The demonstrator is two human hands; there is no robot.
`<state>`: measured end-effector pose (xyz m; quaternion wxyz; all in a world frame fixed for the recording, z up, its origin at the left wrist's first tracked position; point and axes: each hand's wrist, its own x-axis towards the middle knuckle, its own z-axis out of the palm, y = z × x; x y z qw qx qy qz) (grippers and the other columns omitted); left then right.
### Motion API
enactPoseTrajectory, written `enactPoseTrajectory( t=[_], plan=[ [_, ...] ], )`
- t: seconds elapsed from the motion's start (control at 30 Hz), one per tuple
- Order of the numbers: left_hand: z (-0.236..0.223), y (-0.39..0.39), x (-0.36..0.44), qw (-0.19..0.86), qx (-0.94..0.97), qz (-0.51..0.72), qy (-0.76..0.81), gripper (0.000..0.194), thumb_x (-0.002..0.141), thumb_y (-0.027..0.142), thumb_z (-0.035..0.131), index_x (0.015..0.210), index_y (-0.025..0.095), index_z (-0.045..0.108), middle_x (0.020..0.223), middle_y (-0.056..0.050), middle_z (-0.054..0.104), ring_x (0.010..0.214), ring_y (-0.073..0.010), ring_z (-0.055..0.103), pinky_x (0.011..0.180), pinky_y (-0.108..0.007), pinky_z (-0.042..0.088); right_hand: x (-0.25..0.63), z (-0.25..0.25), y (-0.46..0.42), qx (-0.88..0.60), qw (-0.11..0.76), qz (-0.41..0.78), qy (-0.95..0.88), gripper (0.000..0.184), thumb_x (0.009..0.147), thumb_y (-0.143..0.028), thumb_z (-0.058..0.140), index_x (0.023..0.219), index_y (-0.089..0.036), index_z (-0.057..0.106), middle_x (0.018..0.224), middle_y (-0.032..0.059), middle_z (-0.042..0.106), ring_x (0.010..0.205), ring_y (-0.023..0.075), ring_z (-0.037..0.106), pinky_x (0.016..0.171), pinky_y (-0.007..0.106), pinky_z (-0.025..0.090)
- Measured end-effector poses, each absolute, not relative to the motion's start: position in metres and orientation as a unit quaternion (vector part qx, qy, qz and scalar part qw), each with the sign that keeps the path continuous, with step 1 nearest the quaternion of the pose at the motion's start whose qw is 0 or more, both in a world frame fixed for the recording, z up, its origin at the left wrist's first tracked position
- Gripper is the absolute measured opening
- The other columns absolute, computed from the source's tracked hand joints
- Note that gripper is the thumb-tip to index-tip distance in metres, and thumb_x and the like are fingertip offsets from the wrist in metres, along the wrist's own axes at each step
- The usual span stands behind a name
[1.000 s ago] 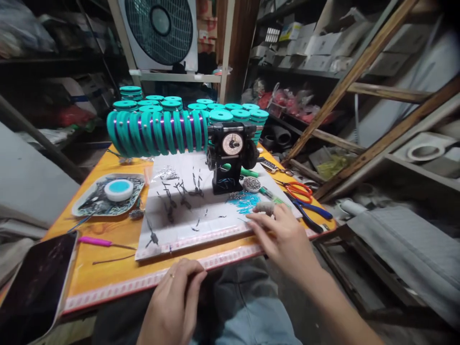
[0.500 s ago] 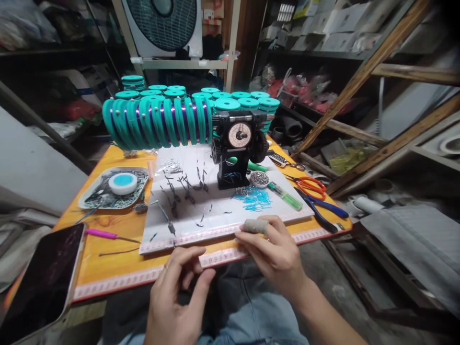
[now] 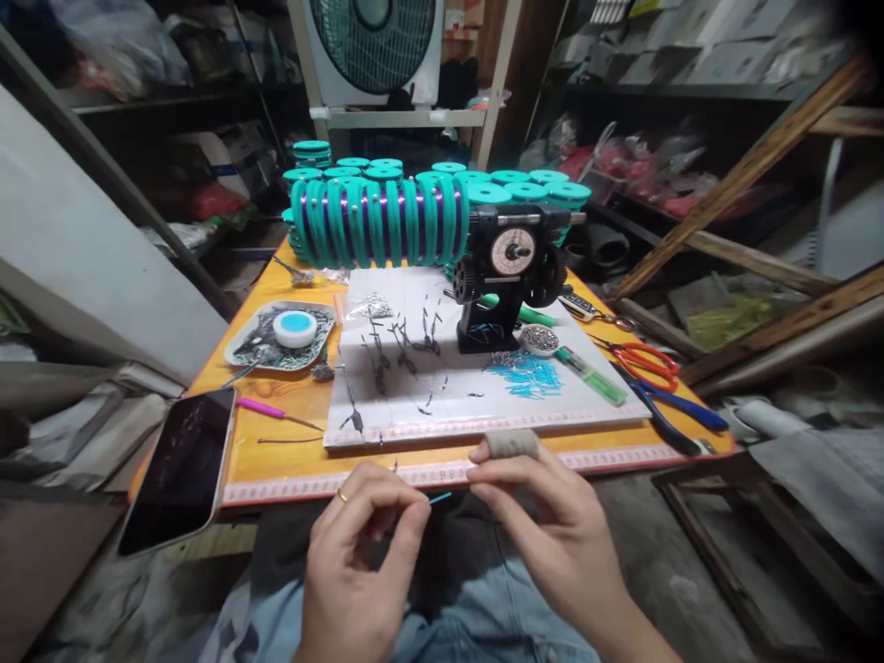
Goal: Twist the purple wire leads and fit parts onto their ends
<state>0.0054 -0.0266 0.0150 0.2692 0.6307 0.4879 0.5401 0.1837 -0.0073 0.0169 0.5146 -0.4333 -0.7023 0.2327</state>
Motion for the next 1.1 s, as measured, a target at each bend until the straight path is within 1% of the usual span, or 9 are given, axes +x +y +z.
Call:
enactPoseTrajectory(
  t=[0.13,0.23,0.33,0.47,0.63,0.73,0.83,1.0,1.1],
  plan=[
    [0.013,-0.028,0.004,0.298,0.602,0.578,0.464,0.012,0.087,0.012,0.063,0.081,0.023,0.066,0.076,0.0,0.062,0.07,-0.013,0.062,0.061,-0.019,0.051,0.16,0.008,-0.01,-0.394,0.515,0.469,-0.6,0.021,0.082,-0.033,0.078,0.103,-0.029,0.077,0.087,0.0034,0.076,0.077,0.0183,0.072,0.067,0.027,0.059],
    [0.011,-0.03,0.003,0.312,0.605,0.576,0.453,0.014,0.088,0.011,0.062,0.083,0.024,0.065,0.078,0.001,0.062,0.071,-0.0121,0.061,0.063,-0.019,0.051,0.146,0.002,-0.008,-0.325,0.548,0.58,-0.508,0.015,0.081,-0.038,0.079,0.092,-0.029,0.079,0.087,0.0037,0.077,0.082,0.0188,0.073,0.072,0.028,0.06],
    [0.008,-0.032,0.0,0.31,0.612,0.557,0.467,0.013,0.09,0.013,0.061,0.083,0.023,0.065,0.077,0.001,0.061,0.071,-0.0126,0.06,0.062,-0.02,0.048,0.147,0.004,-0.007,-0.318,0.582,0.552,-0.505,0.008,0.084,-0.038,0.076,0.085,-0.031,0.078,0.09,0.0019,0.076,0.086,0.0167,0.072,0.075,0.027,0.06],
    [0.004,-0.032,-0.003,0.341,0.591,0.546,0.486,0.009,0.092,0.019,0.061,0.086,0.023,0.066,0.082,-0.001,0.061,0.076,-0.015,0.061,0.064,-0.023,0.047,0.153,0.024,-0.011,-0.296,0.532,0.421,-0.673,0.002,0.084,-0.03,0.076,0.084,-0.028,0.077,0.112,0.0045,0.072,0.106,0.0199,0.065,0.089,0.031,0.057],
    [0.004,-0.032,-0.003,0.349,0.601,0.563,0.447,0.011,0.092,0.028,0.062,0.082,0.022,0.062,0.079,-0.001,0.057,0.07,-0.0147,0.056,0.061,-0.025,0.045,0.142,0.042,-0.01,-0.265,0.536,0.292,-0.747,0.015,0.084,-0.011,0.073,0.09,-0.024,0.076,0.091,0.0023,0.077,0.089,0.0189,0.062,0.082,0.033,0.054],
    [0.002,-0.035,-0.003,0.32,0.613,0.565,0.45,0.005,0.092,0.021,0.061,0.095,0.024,0.061,0.082,-0.001,0.058,0.073,-0.0151,0.056,0.063,-0.024,0.045,0.138,0.037,-0.008,-0.303,0.557,0.349,-0.69,0.02,0.084,-0.008,0.071,0.09,-0.026,0.077,0.087,0.0007,0.076,0.083,0.0173,0.063,0.075,0.03,0.053],
    [0.001,-0.039,-0.003,0.29,0.61,0.587,0.446,0.023,0.09,0.011,0.059,0.108,0.026,0.058,0.087,-0.002,0.061,0.079,-0.0158,0.06,0.066,-0.024,0.047,0.141,0.029,-0.008,-0.345,0.553,0.422,-0.631,0.019,0.084,-0.012,0.073,0.088,-0.03,0.078,0.088,-0.0016,0.077,0.085,0.0153,0.068,0.079,0.027,0.053],
    [0.01,-0.039,0.0,0.272,0.625,0.585,0.439,0.021,0.088,0.006,0.06,0.096,0.025,0.062,0.08,0.001,0.061,0.073,-0.0129,0.06,0.065,-0.022,0.05,0.144,0.019,-0.01,-0.346,0.545,0.537,-0.543,0.008,0.082,-0.024,0.078,0.085,-0.032,0.08,0.086,-0.0008,0.077,0.089,0.0141,0.068,0.083,0.024,0.052],
    [0.016,-0.037,0.002,0.263,0.611,0.592,0.456,0.018,0.088,0.006,0.061,0.09,0.024,0.063,0.078,0.001,0.062,0.071,-0.0119,0.061,0.062,-0.02,0.05,0.139,0.012,-0.011,-0.318,0.571,0.643,-0.398,0.009,0.075,-0.036,0.084,0.08,-0.03,0.08,0.084,-0.0011,0.075,0.076,0.01,0.066,0.072,0.018,0.053]
  ],
)
